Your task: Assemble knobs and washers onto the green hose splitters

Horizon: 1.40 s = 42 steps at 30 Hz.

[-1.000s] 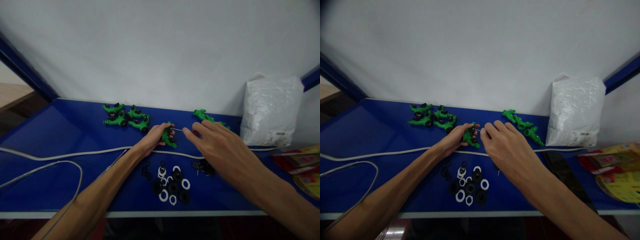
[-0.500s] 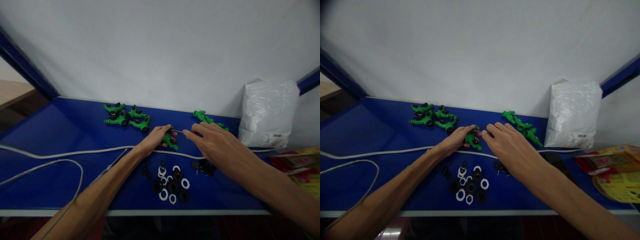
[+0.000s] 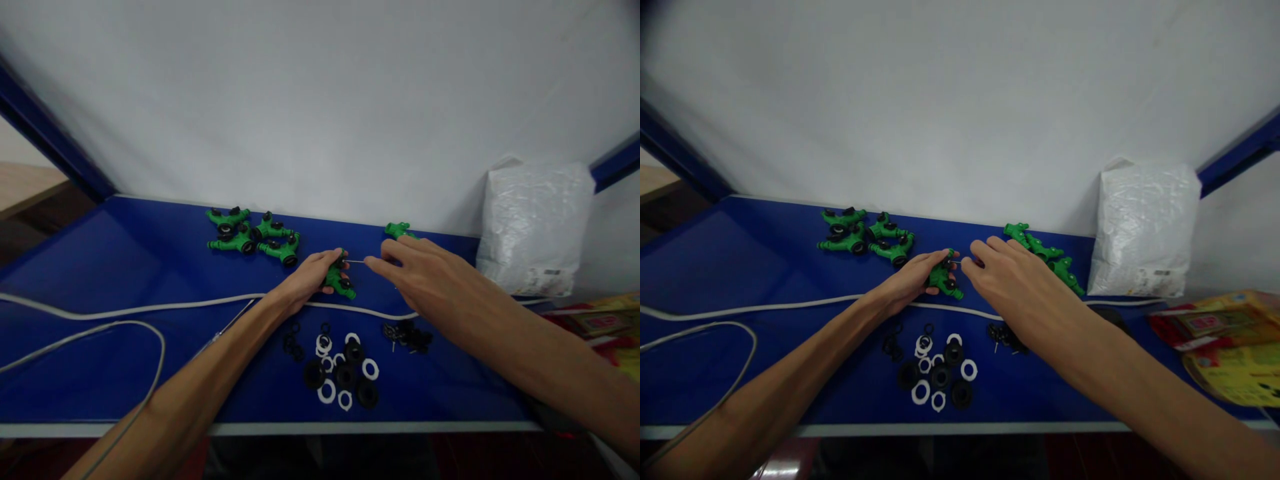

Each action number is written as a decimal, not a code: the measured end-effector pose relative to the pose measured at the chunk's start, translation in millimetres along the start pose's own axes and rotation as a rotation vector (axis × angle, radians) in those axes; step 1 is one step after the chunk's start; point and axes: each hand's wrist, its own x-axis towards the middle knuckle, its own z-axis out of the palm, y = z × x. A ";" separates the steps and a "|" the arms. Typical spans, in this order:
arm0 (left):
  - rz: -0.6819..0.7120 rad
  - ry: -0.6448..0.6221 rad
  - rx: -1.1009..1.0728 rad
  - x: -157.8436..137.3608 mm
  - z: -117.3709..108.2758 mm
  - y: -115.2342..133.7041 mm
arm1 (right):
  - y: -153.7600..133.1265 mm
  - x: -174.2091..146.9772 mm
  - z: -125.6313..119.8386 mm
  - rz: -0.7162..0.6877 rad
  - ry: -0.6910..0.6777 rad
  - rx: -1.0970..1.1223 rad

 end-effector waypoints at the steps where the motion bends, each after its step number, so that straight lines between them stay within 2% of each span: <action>1: -0.001 0.003 0.001 0.4 -0.5 -0.7 | 0.2 1.2 -0.9 -0.018 -0.010 0.012; 7: 0.011 0.003 -0.009 -0.8 -0.2 -1.5 | -1.1 11.9 -11.7 -0.089 -0.016 -0.059; 11: 0.024 0.001 -0.027 -2.8 1.8 0.5 | 0.4 20.2 -15.7 0.004 -0.075 -0.043; 16: 0.000 0.011 -0.040 1.2 1.0 -1.1 | 4.0 23.1 -9.3 0.108 -0.116 -0.112; 23: -0.006 0.007 -0.064 0.9 0.7 -1.7 | 0.3 20.4 -8.8 0.005 0.005 -0.122; 31: -0.007 0.017 -0.062 0.3 2.4 0.0 | 6.6 23.4 -7.7 0.063 -0.082 -0.161; 39: 0.018 -0.002 -0.058 2.7 -2.0 -5.1 | 2.9 19.6 -13.1 -0.038 -0.070 -0.116; 42: 0.018 -0.001 -0.046 2.2 -1.6 -4.1 | 3.0 21.7 -14.8 -0.012 -0.088 -0.070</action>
